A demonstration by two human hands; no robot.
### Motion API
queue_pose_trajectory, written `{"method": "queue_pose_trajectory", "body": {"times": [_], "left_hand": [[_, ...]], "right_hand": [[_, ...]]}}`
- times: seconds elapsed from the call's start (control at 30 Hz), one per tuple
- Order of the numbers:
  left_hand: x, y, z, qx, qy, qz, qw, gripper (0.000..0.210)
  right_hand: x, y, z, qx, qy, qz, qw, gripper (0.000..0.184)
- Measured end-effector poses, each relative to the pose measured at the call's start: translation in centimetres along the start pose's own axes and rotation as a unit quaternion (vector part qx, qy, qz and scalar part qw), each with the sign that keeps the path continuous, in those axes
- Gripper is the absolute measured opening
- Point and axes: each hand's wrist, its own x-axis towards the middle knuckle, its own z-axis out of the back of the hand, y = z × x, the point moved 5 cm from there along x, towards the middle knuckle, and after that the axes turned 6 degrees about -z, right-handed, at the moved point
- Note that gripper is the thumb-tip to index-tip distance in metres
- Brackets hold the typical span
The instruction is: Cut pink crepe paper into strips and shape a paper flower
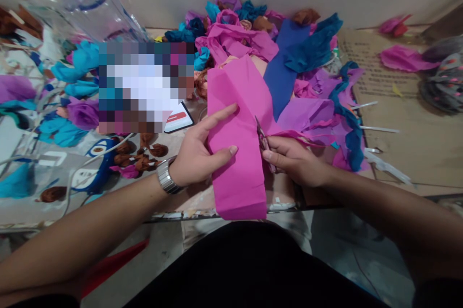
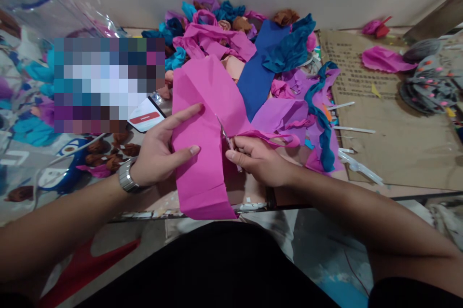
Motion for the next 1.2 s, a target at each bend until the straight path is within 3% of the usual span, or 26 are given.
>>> {"method": "queue_pose_trajectory", "body": {"times": [0.33, 0.53, 0.73, 0.87, 0.97, 1.1, 1.2], "left_hand": [[0.1, 0.9, 0.1, -0.046, -0.053, 0.007, 0.997, 0.066], [0.1, 0.2, 0.2, -0.012, -0.046, -0.002, 0.999, 0.062], [0.4, 1.0, 0.7, 0.019, -0.12, -0.037, 0.992, 0.088], [0.3, 2.8, 0.0, -0.064, -0.126, -0.002, 0.99, 0.105], [0.2, 3.5, -0.4, -0.094, -0.116, 0.033, 0.988, 0.107], [0.5, 2.8, 0.2, -0.044, -0.129, -0.015, 0.991, 0.107], [0.5, 2.9, 0.2, -0.102, -0.137, 0.017, 0.985, 0.093]], "right_hand": [[-0.2, 0.7, 1.1, -0.104, -0.038, 0.013, 0.994, 0.038], [-0.1, 0.8, 1.0, -0.126, -0.02, 0.004, 0.992, 0.036], [-0.5, 1.0, 0.2, -0.107, 0.052, 0.024, 0.993, 0.034], [-0.8, 0.8, -0.5, -0.057, 0.128, 0.026, 0.99, 0.033], [-0.9, 0.4, -0.7, -0.051, 0.153, 0.01, 0.987, 0.036], [-0.8, 0.0, -0.5, -0.057, 0.161, -0.004, 0.985, 0.037], [-0.9, 0.1, -0.5, -0.051, 0.172, -0.004, 0.984, 0.036]]}}
